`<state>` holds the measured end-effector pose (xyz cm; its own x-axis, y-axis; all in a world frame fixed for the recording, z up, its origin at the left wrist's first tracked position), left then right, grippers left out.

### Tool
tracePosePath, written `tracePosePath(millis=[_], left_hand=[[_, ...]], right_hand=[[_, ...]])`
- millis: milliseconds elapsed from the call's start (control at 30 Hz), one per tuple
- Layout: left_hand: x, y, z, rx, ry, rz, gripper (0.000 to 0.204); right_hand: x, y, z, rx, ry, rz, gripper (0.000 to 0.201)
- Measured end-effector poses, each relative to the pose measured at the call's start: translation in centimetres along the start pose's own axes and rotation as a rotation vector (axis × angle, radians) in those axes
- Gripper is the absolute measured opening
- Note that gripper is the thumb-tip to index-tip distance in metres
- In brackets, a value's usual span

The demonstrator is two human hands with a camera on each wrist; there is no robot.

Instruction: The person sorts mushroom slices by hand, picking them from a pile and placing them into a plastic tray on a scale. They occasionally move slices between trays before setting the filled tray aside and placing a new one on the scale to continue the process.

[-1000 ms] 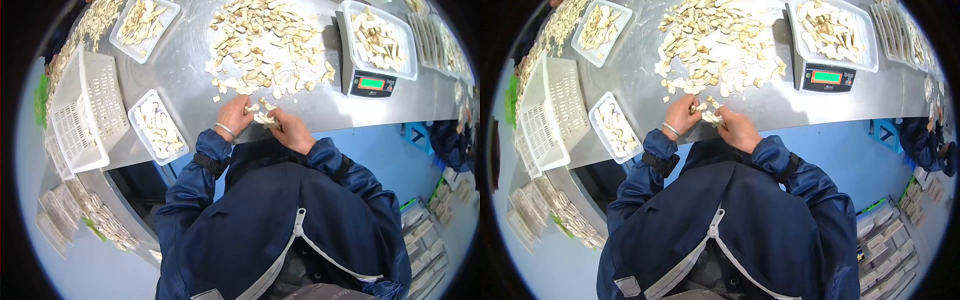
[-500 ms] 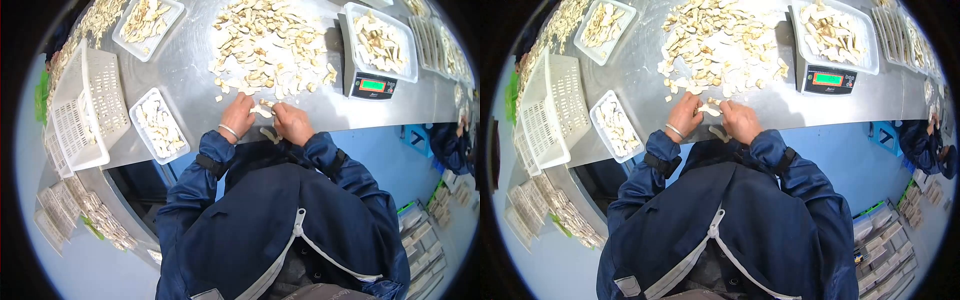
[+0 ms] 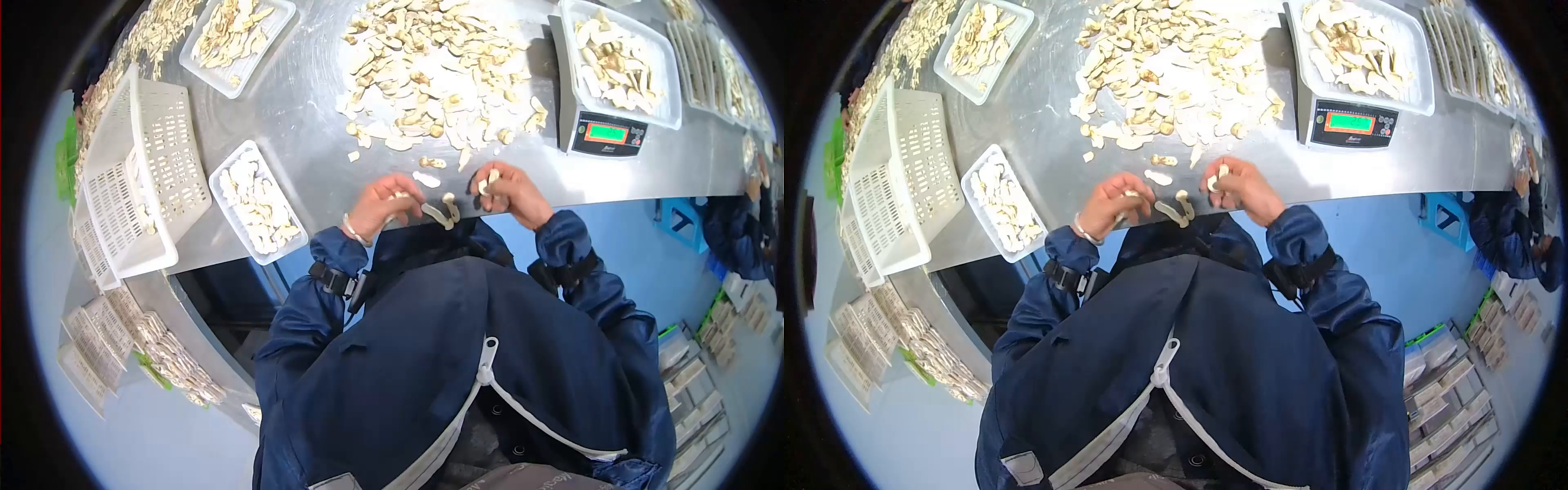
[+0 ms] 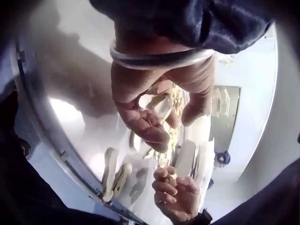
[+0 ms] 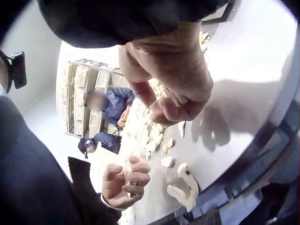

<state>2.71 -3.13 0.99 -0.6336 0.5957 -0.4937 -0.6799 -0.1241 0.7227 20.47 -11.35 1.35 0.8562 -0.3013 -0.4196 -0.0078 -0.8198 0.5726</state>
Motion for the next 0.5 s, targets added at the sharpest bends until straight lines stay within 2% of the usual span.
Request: tracePosePath(millis=[33,100,167,233,367,500], left_hand=[[-0.6,-0.2,0.1,-0.074,-0.264,0.037,0.024],[-2.8,-0.4,0.5,-0.221,-0.793,0.114,0.021],[-5.4,0.0,1.0,-0.315,-1.083,0.118,0.024],[-7.2,-0.2,0.2,-0.476,-1.48,0.163,0.026],[-7.9,-0.4,-0.1,-0.593,-1.571,0.167,0.021],[-7.4,-0.1,0.5,-0.564,-1.525,0.167,0.019]], right_hand=[[-0.2,0.5,0.6,-0.045,0.005,0.017,0.012],[-0.7,0.7,1.5,-0.034,0.109,-0.066,0.012],[-1.2,0.9,2.4,0.001,0.294,-0.077,0.011],[-1.6,1.0,2.8,-0.038,0.265,-0.099,0.012],[-0.6,1.7,2.7,-0.078,0.193,-0.083,0.012],[1.2,2.1,2.0,-0.048,0.193,-0.005,0.014]])
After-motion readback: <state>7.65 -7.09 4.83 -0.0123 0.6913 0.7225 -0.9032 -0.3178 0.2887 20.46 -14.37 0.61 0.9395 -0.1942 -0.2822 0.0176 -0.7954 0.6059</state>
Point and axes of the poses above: each hand's wrist, its own y-axis away from the middle knuckle, its own x-axis out of the back of the hand, z = x × y, the point moved 10 cm from there along -y, towards the middle knuckle, and after that the axes turned 11 degrees about x, right-handed, at the moved point
